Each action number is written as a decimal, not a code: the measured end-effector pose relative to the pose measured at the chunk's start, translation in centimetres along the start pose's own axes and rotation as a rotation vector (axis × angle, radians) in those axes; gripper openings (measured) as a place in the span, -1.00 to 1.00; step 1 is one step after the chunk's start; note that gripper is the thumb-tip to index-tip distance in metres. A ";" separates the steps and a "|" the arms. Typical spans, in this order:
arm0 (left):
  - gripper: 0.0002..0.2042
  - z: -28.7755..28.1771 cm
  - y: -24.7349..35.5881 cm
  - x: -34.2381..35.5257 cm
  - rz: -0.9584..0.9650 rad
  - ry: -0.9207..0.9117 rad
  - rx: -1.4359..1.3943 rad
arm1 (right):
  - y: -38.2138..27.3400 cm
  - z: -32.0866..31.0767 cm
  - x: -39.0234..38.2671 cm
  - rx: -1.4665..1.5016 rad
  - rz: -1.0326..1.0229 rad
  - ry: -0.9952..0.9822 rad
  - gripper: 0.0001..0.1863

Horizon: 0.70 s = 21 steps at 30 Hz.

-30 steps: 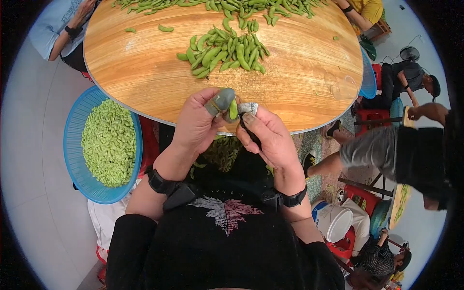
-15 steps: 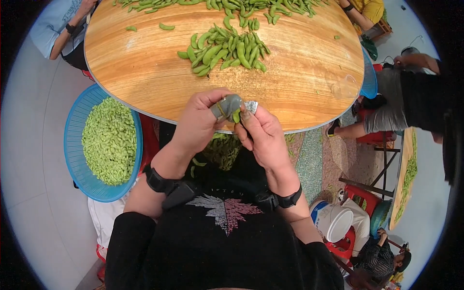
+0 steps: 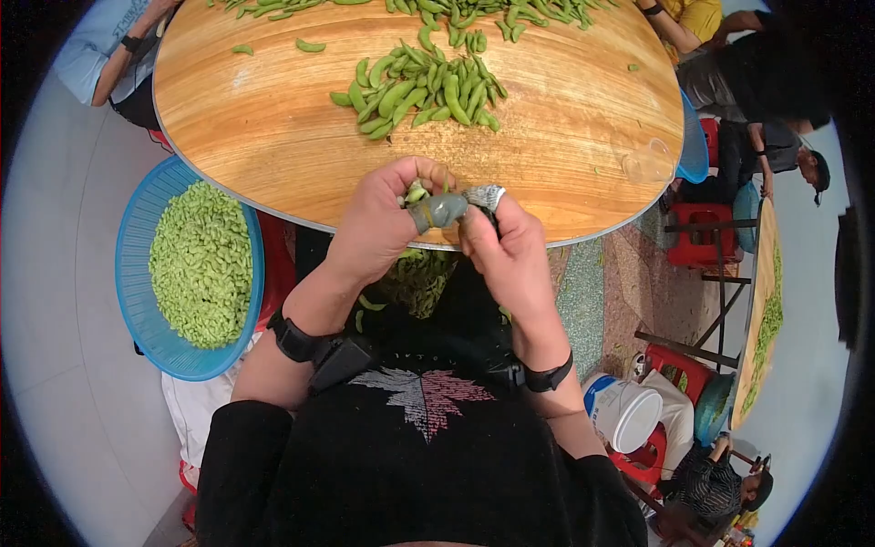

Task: Peel green bean pods by hand to extract the beans.

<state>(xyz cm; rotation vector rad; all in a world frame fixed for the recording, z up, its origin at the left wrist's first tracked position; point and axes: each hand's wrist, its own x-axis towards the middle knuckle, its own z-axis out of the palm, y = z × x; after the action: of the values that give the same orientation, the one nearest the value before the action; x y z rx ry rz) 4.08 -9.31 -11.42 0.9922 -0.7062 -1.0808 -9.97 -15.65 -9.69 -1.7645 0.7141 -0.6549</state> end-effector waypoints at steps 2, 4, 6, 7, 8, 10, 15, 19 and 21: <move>-0.86 -0.2 0.1 0.0 -0.001 -0.035 0.008 | -0.4 -0.3 0.2 0.240 0.166 -0.040 -0.86; -0.87 -0.4 0.5 -0.1 -0.003 -0.070 0.017 | -0.2 -0.8 0.5 0.629 0.295 -0.122 -0.85; -0.87 -0.5 1.3 -0.1 -0.110 -0.092 -0.115 | -0.4 -0.6 0.5 0.652 0.304 -0.102 -0.85; -0.87 -0.6 1.3 -0.1 -0.109 -0.090 -0.115 | -0.6 -0.4 0.6 0.677 0.313 -0.085 -0.85; -0.86 -0.7 1.1 -0.3 -0.094 -0.059 -0.181 | -0.7 -0.4 0.7 0.676 0.313 -0.088 -0.85; -0.85 -0.9 0.6 -0.4 -0.079 -0.030 -0.250 | -0.8 -0.6 0.9 0.608 0.268 -0.156 -0.85; -0.82 -2.4 1.1 -0.9 -0.102 -0.068 -0.128 | -0.4 -1.8 1.5 0.165 0.148 -0.290 -0.83; -0.77 -1.1 2.2 -1.3 -0.132 -0.134 0.240 | 1.1 -3.0 6.9 -0.525 -0.027 0.073 -0.77; -0.77 -0.6 2.2 -1.3 -0.109 -0.247 0.445 | 1.4 -3.4 8.2 -0.788 -0.088 0.263 -0.74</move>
<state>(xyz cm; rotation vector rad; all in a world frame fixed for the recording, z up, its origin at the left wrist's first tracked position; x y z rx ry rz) 5.03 -7.60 -9.63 1.2980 -1.1384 -1.1800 -7.13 -24.18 -9.38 -2.4612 1.1911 -0.7275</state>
